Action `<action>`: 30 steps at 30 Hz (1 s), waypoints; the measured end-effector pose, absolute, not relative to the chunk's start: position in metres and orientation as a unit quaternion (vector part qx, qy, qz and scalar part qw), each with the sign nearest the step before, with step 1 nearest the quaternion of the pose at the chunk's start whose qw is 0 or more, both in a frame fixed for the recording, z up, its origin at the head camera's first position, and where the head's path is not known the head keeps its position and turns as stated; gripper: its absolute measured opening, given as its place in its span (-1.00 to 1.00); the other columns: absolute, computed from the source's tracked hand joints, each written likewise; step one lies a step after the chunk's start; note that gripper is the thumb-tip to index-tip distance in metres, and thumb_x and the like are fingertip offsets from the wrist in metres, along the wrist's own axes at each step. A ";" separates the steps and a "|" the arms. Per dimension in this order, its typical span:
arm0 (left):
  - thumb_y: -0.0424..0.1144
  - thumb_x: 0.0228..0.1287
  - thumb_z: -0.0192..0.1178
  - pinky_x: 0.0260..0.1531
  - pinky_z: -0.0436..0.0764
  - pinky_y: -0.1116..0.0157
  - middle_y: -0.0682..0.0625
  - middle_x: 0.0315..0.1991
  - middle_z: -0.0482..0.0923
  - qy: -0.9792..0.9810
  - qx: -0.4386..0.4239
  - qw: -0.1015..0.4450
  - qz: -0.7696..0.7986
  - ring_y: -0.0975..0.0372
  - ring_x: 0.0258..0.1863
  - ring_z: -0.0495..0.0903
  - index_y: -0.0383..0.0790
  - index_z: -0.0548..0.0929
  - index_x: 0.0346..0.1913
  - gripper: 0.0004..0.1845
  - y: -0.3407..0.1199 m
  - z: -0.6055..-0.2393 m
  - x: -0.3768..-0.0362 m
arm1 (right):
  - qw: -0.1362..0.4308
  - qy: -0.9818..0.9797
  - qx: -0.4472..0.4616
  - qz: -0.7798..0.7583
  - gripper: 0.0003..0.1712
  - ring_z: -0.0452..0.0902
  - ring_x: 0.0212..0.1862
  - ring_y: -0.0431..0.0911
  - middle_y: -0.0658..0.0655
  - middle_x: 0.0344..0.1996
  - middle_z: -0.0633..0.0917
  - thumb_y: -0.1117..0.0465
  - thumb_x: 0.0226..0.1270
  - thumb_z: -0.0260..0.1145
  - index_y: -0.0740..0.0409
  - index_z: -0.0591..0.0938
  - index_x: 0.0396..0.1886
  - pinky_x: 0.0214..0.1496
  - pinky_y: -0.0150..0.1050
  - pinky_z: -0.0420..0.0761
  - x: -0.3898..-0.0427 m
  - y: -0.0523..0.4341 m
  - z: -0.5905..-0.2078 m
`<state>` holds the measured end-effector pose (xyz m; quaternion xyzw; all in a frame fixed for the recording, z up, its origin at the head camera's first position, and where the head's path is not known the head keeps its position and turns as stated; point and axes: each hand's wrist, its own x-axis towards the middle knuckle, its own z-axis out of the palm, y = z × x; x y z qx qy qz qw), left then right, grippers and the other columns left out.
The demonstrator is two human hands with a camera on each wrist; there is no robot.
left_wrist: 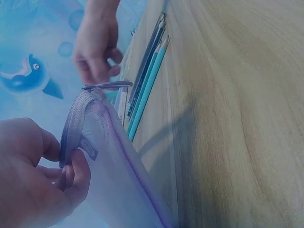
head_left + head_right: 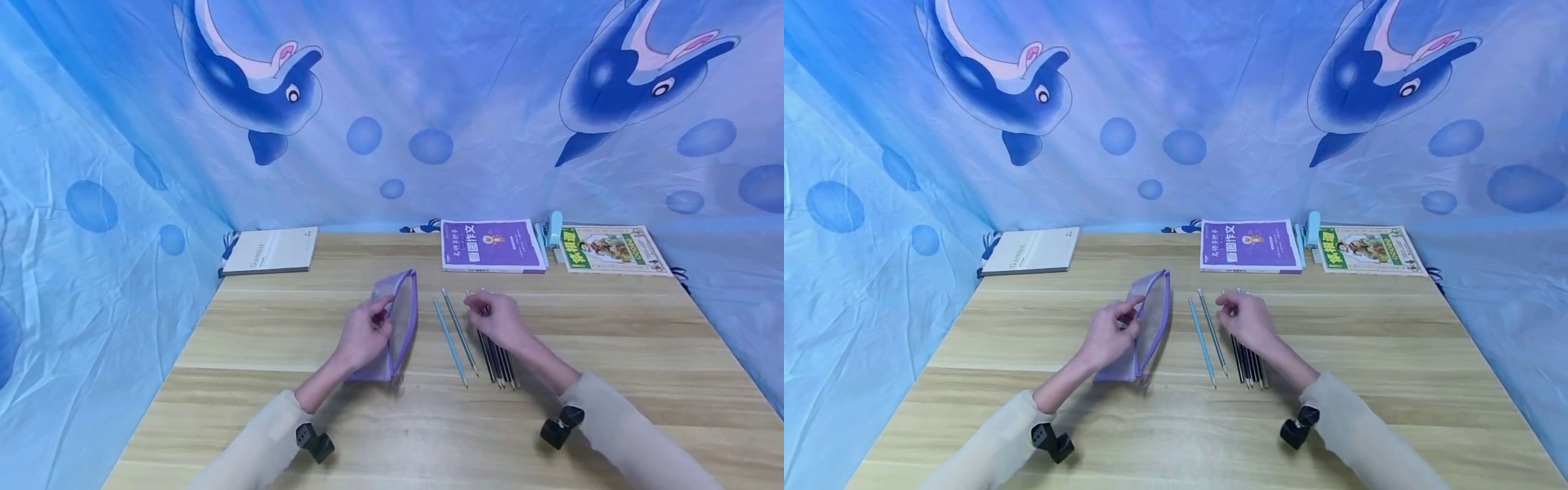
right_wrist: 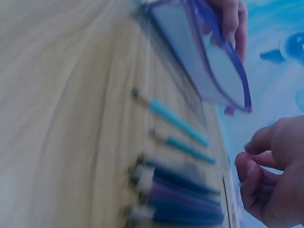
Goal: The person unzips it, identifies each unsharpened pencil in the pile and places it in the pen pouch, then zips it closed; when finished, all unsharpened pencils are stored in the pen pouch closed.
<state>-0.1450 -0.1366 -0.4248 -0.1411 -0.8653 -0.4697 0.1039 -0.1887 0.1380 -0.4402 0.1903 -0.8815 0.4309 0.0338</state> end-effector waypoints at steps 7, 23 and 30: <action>-0.60 0.10 0.20 -0.42 0.68 0.39 -0.16 -0.35 0.60 -0.864 -0.144 0.104 -0.470 0.16 -0.39 0.59 -0.56 0.55 0.18 -0.50 -0.136 -0.425 -0.145 | 0.001 -0.897 0.209 0.390 -0.68 0.56 -0.39 -0.10 0.13 -0.35 0.70 0.48 0.17 0.35 0.41 0.68 -0.04 -0.43 -0.29 0.63 -0.181 0.163 -0.446; -0.59 0.10 0.20 -0.41 0.68 0.39 -0.16 -0.35 0.60 -0.865 -0.147 0.095 -0.470 0.16 -0.39 0.58 -0.55 0.55 0.19 -0.50 -0.134 -0.426 -0.143 | 0.019 -0.935 0.203 0.291 -0.60 0.52 -0.46 -0.15 0.09 -0.39 0.71 0.40 0.09 0.47 0.32 0.68 -0.02 -0.45 -0.24 0.58 -0.175 0.151 -0.452; -0.60 0.09 0.20 -0.41 0.67 0.40 -0.12 -0.35 0.60 -0.866 -0.148 0.097 -0.468 0.18 -0.39 0.58 -0.54 0.55 0.19 -0.49 -0.134 -0.428 -0.143 | 0.031 -0.952 0.190 0.237 -0.55 0.47 -0.51 -0.13 0.04 -0.52 0.62 0.36 0.08 0.48 0.35 0.66 0.02 -0.50 -0.26 0.53 -0.178 0.139 -0.450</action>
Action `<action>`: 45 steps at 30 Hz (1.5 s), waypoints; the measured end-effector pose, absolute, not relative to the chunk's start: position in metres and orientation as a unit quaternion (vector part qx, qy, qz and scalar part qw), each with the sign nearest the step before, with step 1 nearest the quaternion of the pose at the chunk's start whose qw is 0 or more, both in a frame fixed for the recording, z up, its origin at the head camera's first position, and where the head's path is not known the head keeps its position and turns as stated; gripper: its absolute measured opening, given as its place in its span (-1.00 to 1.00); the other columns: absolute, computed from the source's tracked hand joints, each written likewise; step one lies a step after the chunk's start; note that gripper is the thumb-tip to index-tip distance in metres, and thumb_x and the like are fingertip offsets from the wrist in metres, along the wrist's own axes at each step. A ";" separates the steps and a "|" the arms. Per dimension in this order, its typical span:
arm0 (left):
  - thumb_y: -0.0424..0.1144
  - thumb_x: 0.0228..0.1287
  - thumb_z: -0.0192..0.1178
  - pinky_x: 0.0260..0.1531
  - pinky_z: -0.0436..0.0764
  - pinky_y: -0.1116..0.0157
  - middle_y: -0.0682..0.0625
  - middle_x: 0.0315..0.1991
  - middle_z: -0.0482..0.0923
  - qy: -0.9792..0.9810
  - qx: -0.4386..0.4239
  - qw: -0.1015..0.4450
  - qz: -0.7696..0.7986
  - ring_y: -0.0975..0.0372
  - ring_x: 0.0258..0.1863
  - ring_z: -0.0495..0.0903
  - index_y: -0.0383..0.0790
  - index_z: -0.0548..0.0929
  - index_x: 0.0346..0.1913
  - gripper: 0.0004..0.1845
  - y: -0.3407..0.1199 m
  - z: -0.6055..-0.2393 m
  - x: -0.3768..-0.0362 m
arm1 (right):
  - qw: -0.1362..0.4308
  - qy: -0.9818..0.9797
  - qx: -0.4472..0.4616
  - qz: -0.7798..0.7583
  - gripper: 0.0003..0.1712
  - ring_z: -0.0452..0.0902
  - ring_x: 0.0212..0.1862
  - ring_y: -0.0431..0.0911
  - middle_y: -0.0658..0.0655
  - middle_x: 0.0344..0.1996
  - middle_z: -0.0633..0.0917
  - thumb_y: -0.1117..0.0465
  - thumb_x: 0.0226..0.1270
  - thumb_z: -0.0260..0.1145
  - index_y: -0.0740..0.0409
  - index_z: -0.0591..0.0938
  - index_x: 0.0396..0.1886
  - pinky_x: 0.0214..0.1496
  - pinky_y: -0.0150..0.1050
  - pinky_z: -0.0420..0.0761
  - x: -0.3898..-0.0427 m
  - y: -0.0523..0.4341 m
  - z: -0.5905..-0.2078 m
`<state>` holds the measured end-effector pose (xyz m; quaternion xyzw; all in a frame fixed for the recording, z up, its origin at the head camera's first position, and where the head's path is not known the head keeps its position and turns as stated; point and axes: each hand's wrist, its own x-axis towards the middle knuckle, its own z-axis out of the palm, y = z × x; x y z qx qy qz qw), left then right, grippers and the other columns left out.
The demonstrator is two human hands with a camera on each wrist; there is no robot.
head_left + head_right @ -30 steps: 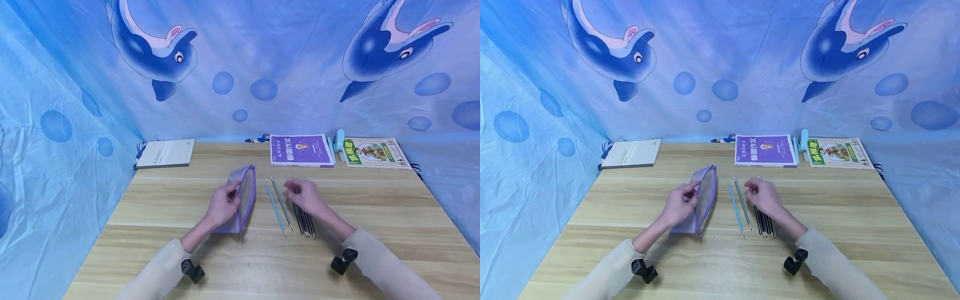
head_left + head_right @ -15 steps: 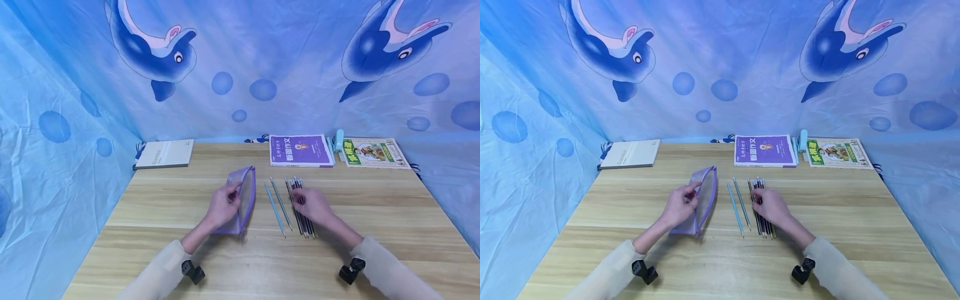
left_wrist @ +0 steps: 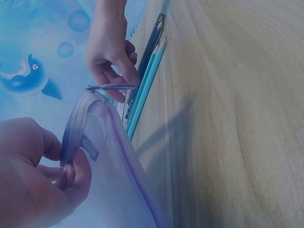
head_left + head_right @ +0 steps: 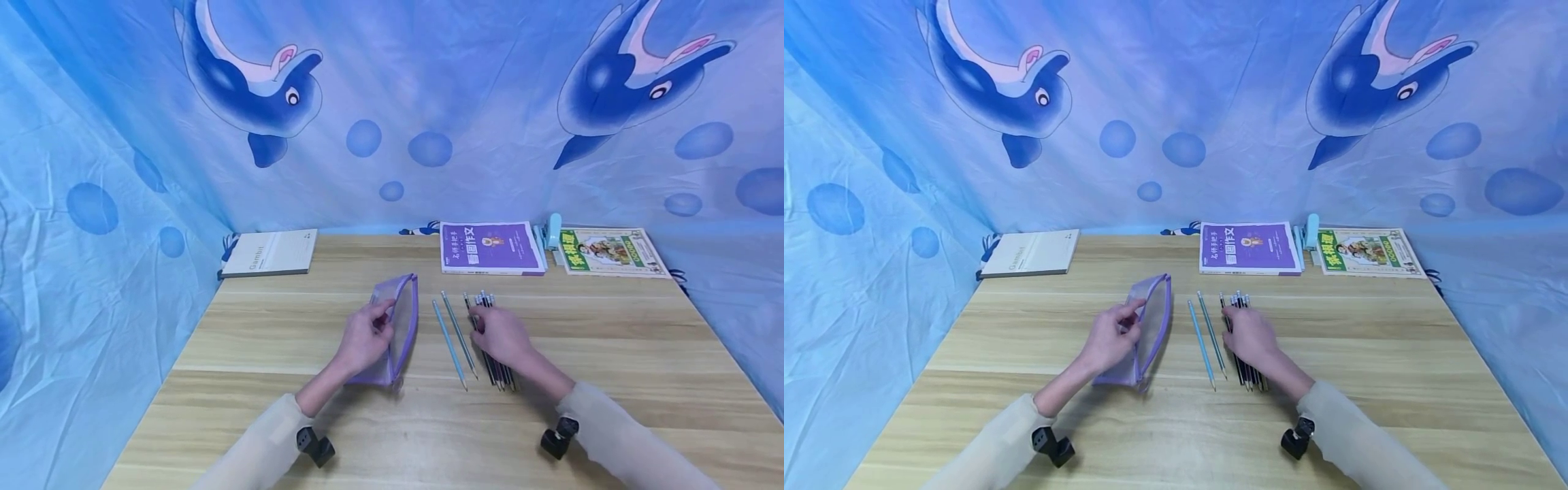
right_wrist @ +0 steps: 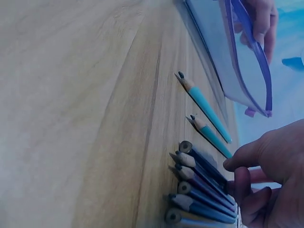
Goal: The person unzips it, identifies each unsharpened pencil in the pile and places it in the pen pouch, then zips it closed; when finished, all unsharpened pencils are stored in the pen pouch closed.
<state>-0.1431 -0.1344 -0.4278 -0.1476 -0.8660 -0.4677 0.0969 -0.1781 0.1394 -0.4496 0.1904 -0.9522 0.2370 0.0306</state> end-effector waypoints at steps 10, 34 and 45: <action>-0.59 0.11 0.20 -0.41 0.67 0.40 -0.14 -0.35 0.60 -0.863 -0.148 0.094 -0.474 0.17 -0.39 0.59 -0.54 0.55 0.20 -0.50 -0.134 -0.430 -0.143 | -0.002 -0.972 0.165 0.170 -0.70 0.42 -0.62 -0.09 0.09 -0.61 0.53 0.35 0.13 0.41 0.35 0.67 -0.11 -0.68 -0.27 0.45 -0.188 0.125 -0.448; -0.60 0.11 0.19 -0.43 0.67 0.40 -0.14 -0.34 0.59 -0.865 -0.145 0.091 -0.472 0.16 -0.39 0.59 -0.55 0.54 0.20 -0.49 -0.133 -0.430 -0.142 | -0.016 -0.934 0.098 0.343 -0.29 0.19 -0.76 -0.23 -0.06 -0.82 0.44 0.30 0.00 0.35 0.24 0.57 0.29 -0.76 -0.38 0.13 -0.186 0.115 -0.441; -0.57 0.10 0.19 -0.42 0.67 0.40 -0.12 -0.34 0.59 -0.866 -0.132 0.088 -0.474 0.16 -0.38 0.58 -0.53 0.54 0.21 -0.48 -0.133 -0.427 -0.141 | -0.058 -0.737 -0.034 0.672 -0.18 0.37 -0.71 -0.19 0.10 -0.43 0.66 0.43 0.12 0.29 -0.02 0.44 0.45 -0.73 -0.43 0.36 -0.177 0.079 -0.425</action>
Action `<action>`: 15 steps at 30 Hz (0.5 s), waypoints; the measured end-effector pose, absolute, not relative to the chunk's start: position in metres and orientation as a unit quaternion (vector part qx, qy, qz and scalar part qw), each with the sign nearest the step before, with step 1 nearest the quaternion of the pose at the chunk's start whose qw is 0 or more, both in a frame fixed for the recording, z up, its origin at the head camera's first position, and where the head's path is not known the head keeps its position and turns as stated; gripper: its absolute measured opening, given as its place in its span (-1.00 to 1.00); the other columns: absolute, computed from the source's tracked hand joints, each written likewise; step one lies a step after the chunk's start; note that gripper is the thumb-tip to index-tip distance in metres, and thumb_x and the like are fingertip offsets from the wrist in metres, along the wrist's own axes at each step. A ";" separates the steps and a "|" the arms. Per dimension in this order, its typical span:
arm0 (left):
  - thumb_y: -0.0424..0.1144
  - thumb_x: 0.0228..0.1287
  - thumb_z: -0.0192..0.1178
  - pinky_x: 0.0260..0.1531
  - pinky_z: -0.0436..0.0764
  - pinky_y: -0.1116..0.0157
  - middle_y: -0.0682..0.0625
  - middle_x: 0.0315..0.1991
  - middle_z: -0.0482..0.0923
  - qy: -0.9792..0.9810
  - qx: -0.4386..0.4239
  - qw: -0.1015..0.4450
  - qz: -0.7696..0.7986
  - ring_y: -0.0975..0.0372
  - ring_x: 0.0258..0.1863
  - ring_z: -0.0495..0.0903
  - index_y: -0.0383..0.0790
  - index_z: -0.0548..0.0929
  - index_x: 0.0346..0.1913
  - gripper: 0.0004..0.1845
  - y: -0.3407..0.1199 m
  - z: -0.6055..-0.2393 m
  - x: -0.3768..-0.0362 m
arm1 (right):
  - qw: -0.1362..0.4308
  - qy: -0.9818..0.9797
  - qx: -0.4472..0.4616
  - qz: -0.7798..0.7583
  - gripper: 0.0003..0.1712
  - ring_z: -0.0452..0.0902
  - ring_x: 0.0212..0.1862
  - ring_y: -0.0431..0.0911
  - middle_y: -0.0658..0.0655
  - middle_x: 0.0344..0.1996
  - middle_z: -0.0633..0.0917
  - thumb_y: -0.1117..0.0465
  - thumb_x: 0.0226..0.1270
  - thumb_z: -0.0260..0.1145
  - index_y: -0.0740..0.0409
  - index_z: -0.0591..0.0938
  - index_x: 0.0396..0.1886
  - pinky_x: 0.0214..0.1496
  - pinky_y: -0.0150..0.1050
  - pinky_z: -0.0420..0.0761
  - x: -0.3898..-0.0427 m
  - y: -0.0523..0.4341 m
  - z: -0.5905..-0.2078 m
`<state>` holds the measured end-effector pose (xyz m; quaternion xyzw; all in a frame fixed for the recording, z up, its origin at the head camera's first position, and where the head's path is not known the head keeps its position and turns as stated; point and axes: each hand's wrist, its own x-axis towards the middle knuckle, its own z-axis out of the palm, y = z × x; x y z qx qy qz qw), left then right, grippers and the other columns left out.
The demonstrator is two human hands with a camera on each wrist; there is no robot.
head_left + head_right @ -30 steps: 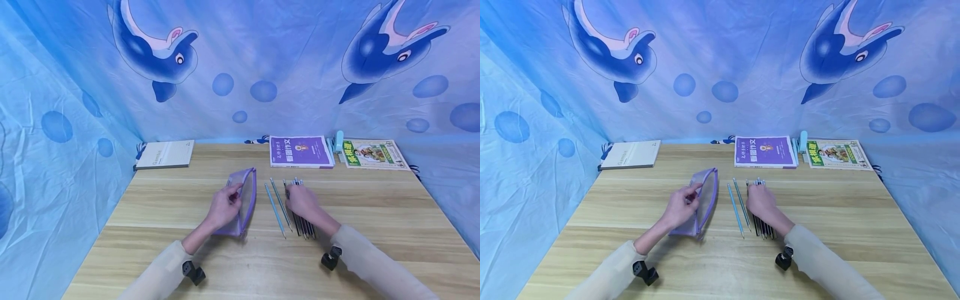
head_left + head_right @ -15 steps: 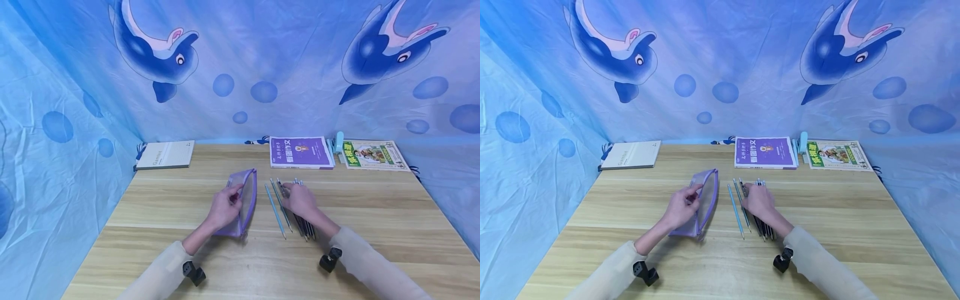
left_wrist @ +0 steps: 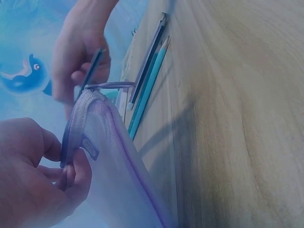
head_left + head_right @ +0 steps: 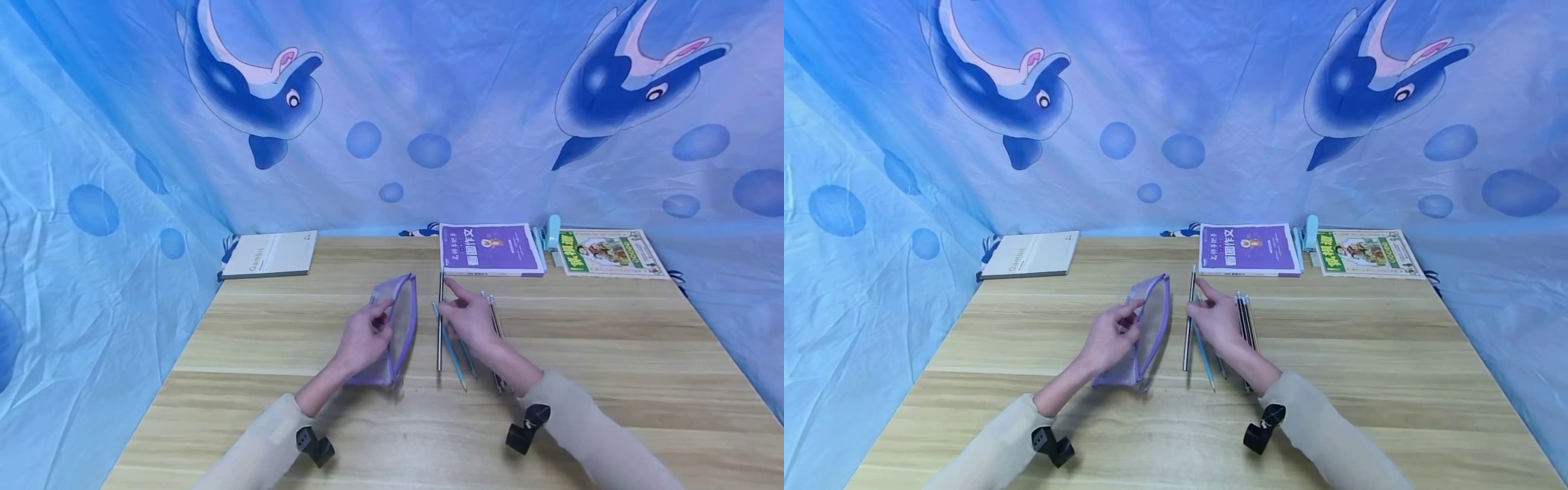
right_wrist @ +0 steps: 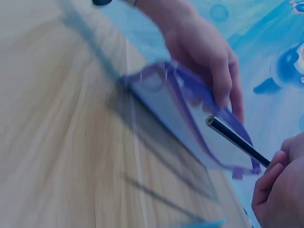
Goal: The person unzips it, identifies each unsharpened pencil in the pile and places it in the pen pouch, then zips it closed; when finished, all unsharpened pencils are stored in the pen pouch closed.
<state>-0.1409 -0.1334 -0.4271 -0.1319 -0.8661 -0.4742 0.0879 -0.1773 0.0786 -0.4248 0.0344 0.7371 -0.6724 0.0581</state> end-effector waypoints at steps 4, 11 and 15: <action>-0.57 0.10 0.19 -0.44 0.67 0.39 -0.13 -0.34 0.58 -0.865 -0.133 0.089 -0.475 0.17 -0.39 0.58 -0.54 0.54 0.21 -0.48 -0.133 -0.427 -0.141 | 0.038 0.681 0.042 -0.730 -0.17 0.38 -0.71 -0.21 0.12 -0.41 0.63 0.46 0.15 0.25 0.00 0.41 0.47 -0.72 -0.46 0.38 -0.176 0.061 -0.422; -0.57 0.08 0.19 -0.41 0.67 0.38 -0.12 -0.36 0.58 -0.866 -0.133 0.104 -0.470 0.18 -0.39 0.58 -0.52 0.57 0.19 -0.49 -0.134 -0.427 -0.141 | 0.012 0.655 0.038 -0.755 -0.18 0.39 -0.66 -0.20 0.15 -0.32 0.61 0.46 0.27 0.27 0.00 0.32 0.52 -0.69 -0.45 0.42 -0.172 0.036 -0.424; -0.55 0.08 0.19 -0.39 0.67 0.37 -0.12 -0.36 0.58 -0.869 -0.130 0.109 -0.464 0.17 -0.38 0.58 -0.51 0.57 0.19 -0.48 -0.134 -0.425 -0.141 | 0.017 0.658 0.036 -0.752 -0.19 0.39 -0.66 -0.22 0.14 -0.31 0.61 0.46 0.29 0.27 -0.02 0.33 0.52 -0.67 -0.44 0.44 -0.168 0.027 -0.426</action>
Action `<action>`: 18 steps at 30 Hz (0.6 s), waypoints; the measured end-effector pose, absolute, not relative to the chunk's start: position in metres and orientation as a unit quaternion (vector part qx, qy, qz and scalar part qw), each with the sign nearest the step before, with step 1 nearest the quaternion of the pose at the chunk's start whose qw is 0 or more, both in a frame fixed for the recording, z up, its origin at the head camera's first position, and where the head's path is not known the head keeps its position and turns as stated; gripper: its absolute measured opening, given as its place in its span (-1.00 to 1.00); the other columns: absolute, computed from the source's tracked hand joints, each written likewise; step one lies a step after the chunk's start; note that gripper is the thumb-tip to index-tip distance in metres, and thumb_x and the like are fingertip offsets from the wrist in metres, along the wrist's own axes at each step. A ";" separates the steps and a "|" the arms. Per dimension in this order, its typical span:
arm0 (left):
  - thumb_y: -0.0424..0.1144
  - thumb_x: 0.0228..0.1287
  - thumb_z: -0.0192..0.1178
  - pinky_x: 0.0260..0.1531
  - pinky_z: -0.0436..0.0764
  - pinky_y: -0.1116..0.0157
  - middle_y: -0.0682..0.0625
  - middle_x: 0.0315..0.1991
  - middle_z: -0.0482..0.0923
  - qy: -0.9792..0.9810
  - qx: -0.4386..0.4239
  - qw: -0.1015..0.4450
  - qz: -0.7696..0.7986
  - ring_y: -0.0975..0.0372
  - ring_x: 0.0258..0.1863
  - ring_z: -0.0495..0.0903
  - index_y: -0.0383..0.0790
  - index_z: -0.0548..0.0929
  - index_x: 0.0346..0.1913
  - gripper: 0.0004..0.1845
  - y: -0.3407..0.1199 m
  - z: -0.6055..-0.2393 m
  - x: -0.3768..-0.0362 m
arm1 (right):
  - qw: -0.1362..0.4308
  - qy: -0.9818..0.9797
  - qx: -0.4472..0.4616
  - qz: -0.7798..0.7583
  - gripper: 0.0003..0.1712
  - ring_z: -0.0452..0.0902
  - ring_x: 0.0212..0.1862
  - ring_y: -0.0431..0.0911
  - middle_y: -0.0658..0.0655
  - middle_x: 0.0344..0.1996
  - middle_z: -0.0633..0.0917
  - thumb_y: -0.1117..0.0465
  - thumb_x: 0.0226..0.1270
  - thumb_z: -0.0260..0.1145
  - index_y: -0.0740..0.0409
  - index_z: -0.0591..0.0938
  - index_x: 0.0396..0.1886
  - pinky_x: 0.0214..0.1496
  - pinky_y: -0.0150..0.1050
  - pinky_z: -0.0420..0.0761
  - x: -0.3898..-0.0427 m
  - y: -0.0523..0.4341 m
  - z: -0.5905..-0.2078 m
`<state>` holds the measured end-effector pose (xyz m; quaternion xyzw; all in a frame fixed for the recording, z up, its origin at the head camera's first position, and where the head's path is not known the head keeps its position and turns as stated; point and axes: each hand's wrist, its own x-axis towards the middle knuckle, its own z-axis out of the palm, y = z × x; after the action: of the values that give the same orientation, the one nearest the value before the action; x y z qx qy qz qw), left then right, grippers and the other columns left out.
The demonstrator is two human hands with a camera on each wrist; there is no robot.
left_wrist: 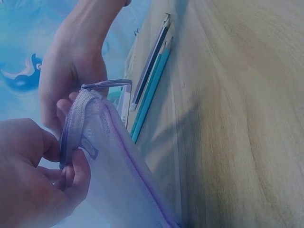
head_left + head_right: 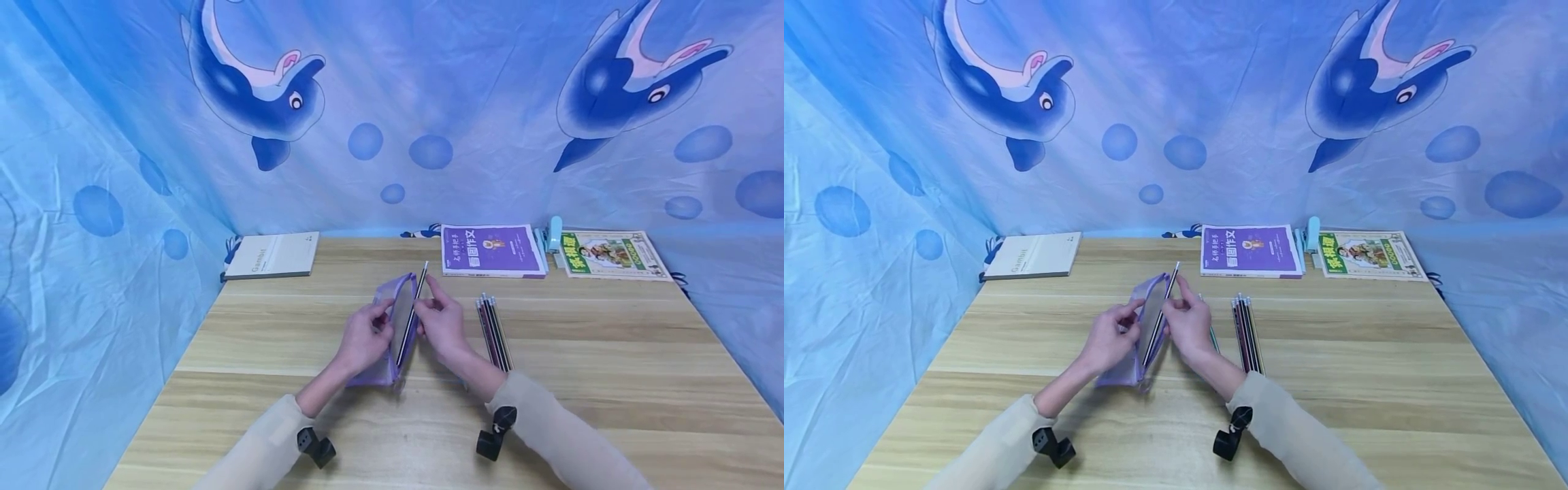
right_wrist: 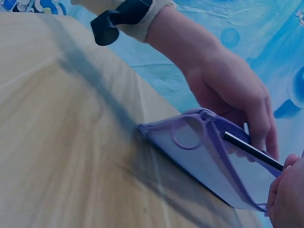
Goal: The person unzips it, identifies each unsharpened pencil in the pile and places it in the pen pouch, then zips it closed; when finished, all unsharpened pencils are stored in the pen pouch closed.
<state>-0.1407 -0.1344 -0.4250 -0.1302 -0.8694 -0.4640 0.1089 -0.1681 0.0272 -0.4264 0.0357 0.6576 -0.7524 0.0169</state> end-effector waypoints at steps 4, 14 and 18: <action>-0.55 0.08 0.19 -0.38 0.67 0.36 -0.10 -0.35 0.58 -0.870 -0.123 0.110 -0.464 0.17 -0.38 0.58 -0.50 0.57 0.20 -0.48 -0.135 -0.423 -0.140 | 0.024 0.665 0.028 -0.746 -0.23 0.39 -0.66 -0.22 0.15 -0.33 0.59 0.45 0.30 0.27 0.06 0.34 0.50 -0.67 -0.42 0.46 -0.164 0.022 -0.429; -0.57 0.08 0.19 -0.41 0.68 0.37 -0.11 -0.35 0.58 -0.865 -0.128 0.108 -0.473 0.15 -0.39 0.61 -0.51 0.58 0.19 -0.49 -0.134 -0.424 -0.140 | 0.014 0.712 0.007 -0.702 -0.26 0.42 -0.67 -0.19 0.12 -0.36 0.57 0.44 0.26 0.34 0.18 0.38 0.45 -0.65 -0.22 0.62 -0.153 0.016 -0.438; -0.56 0.09 0.19 -0.42 0.68 0.38 -0.13 -0.35 0.58 -0.865 -0.132 0.110 -0.472 0.13 -0.39 0.62 -0.52 0.58 0.19 -0.49 -0.133 -0.423 -0.139 | -0.003 0.732 -0.007 -0.681 -0.27 0.44 -0.68 -0.18 0.13 -0.38 0.59 0.45 0.25 0.35 0.25 0.39 0.43 -0.60 -0.05 0.67 -0.152 0.015 -0.440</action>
<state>-0.1388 -0.1334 -0.4232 -0.1316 -0.8647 -0.4720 0.1103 -0.1522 0.0153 -0.4401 -0.0069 0.7319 -0.6814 -0.0030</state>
